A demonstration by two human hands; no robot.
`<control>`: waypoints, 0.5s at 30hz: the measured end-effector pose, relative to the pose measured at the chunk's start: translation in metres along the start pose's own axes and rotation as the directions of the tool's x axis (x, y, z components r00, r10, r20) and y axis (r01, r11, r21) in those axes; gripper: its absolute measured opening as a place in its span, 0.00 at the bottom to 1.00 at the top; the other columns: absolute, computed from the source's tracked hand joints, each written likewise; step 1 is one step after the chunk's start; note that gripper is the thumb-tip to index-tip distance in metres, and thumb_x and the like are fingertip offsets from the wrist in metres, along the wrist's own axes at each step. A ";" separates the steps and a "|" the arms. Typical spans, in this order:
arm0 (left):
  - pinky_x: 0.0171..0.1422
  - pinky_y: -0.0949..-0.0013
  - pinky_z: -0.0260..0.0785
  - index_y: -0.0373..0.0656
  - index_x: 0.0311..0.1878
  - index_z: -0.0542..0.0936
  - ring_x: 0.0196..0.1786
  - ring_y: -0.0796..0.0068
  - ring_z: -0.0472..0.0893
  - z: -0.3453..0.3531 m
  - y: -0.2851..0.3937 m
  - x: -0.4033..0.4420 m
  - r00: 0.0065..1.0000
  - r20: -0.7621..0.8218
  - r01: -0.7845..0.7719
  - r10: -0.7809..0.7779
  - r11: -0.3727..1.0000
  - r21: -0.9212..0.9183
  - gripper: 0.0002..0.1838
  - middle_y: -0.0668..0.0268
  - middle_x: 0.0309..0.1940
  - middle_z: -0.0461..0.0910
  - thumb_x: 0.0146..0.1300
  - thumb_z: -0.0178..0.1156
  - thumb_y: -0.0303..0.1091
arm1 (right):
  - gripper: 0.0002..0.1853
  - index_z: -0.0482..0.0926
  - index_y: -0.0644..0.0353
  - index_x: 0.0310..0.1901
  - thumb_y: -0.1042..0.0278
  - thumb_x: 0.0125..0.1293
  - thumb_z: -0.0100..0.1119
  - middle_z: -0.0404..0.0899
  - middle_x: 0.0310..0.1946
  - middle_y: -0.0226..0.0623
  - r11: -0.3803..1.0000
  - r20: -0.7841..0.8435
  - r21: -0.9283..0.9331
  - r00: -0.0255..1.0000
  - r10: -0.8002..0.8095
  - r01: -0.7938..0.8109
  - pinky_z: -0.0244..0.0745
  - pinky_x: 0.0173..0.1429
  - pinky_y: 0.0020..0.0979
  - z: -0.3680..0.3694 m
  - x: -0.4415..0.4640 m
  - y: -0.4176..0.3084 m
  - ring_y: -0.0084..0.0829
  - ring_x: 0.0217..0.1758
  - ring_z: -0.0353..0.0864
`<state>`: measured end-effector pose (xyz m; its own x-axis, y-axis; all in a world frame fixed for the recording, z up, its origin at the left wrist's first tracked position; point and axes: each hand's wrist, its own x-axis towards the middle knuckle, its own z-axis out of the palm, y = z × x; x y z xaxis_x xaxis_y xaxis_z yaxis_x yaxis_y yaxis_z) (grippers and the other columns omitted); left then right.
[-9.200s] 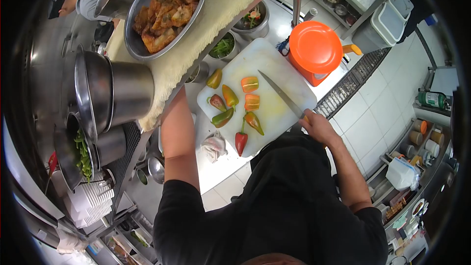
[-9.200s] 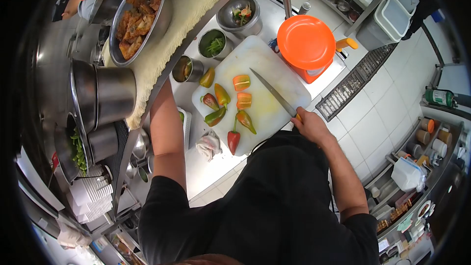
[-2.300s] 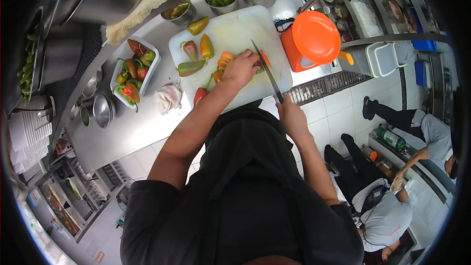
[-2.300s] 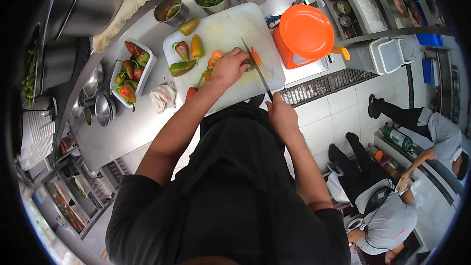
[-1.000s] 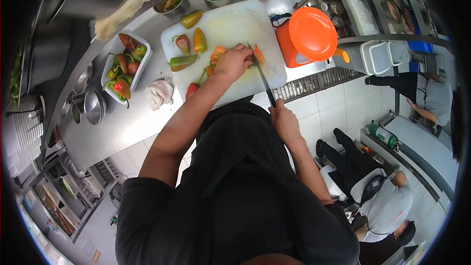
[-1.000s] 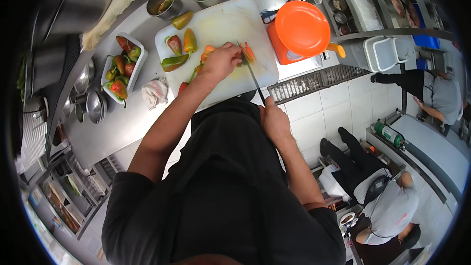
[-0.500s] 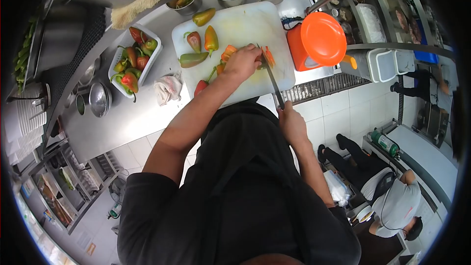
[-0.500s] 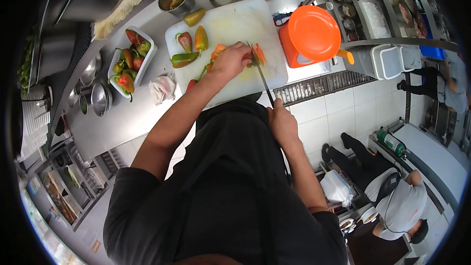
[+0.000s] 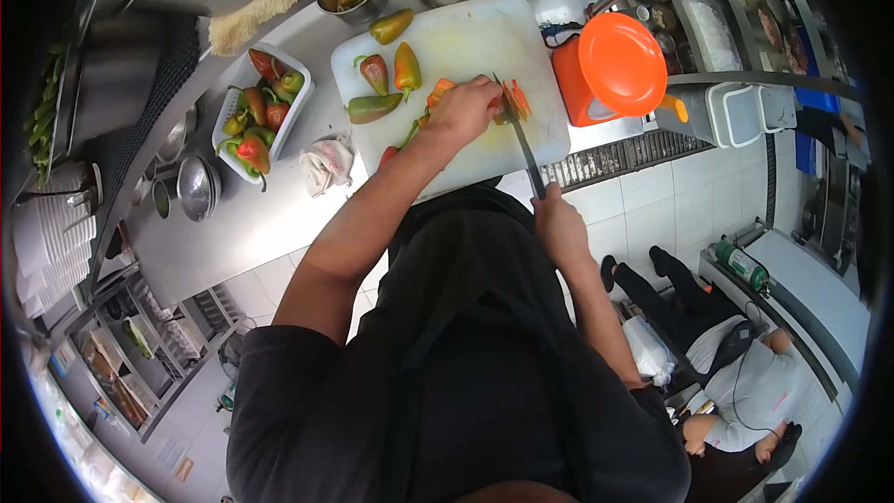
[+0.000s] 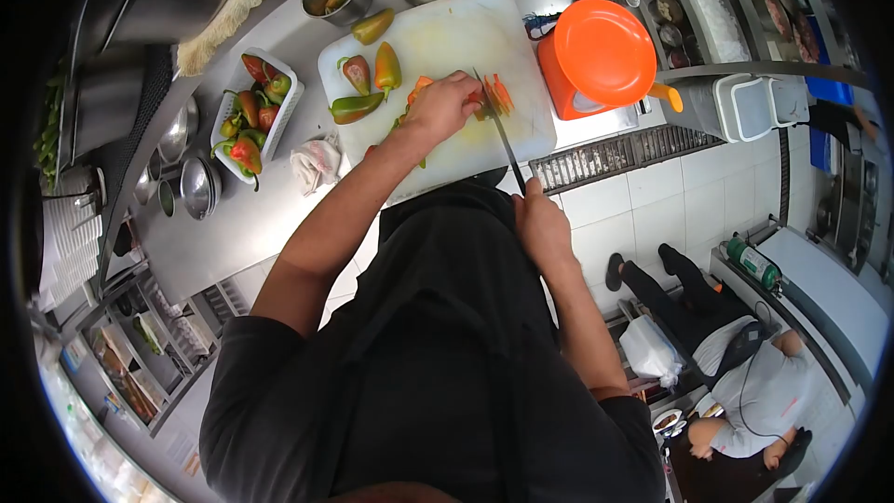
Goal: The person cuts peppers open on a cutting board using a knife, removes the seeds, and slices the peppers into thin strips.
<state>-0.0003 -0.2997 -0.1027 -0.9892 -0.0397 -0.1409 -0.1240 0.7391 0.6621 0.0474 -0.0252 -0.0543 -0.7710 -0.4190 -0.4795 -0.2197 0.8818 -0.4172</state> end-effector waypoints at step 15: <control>0.61 0.49 0.80 0.42 0.46 0.83 0.56 0.52 0.86 0.004 0.003 -0.003 0.997 -0.067 -0.032 0.035 0.999 0.043 0.07 0.59 0.50 0.83 0.68 0.70 0.28 | 0.16 0.71 0.65 0.51 0.59 0.82 0.60 0.86 0.32 0.66 0.999 -0.004 0.037 1.000 -0.002 0.002 0.80 0.44 0.65 0.013 0.002 0.001 0.70 0.39 0.87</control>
<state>0.0026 -0.2949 -0.1029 -0.9960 -0.0588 -0.0675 -0.0884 0.7682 0.6341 0.0537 -0.0282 -0.0655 -0.7727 -0.4197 -0.4761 -0.1988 0.8724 -0.4464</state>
